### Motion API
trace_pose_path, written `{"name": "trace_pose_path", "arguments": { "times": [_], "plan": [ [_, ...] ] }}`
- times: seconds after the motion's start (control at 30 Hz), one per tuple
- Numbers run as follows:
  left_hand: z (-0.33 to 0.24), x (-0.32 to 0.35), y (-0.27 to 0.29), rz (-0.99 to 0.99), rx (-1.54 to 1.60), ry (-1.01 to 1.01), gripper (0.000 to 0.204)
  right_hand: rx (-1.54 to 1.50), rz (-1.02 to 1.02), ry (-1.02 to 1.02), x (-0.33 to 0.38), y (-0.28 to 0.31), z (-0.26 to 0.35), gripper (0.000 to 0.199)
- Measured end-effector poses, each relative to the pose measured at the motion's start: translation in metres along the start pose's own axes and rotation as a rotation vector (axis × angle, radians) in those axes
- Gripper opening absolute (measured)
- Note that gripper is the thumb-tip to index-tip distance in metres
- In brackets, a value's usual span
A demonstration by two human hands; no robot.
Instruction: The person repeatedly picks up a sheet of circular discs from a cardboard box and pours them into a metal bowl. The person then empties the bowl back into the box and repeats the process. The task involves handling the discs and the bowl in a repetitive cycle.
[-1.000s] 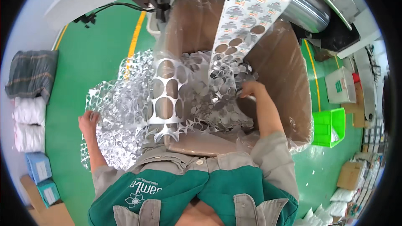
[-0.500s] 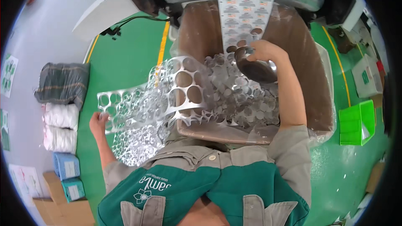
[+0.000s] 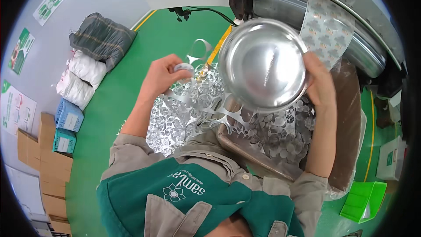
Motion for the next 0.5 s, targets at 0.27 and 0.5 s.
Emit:
{"name": "trace_pose_path", "arguments": {
  "times": [0.27, 0.5],
  "plan": [
    [0.029, -0.012, 0.010, 0.052, 0.654, 0.053, 0.011, 0.132, 0.104, -0.453, -0.016, 0.014, -0.106, 0.035],
    [0.057, -0.013, 0.029, -0.119, 0.321, 0.066, 0.023, 0.057, 0.184, -0.480, -0.022, 0.025, -0.127, 0.046]
  ]
}}
Point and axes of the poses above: each hand's wrist, its own x-axis away from the middle knuckle, its own y-axis out of the back of the hand, z = x × y, the point moved 6 cm from there along -x, towards the middle knuckle
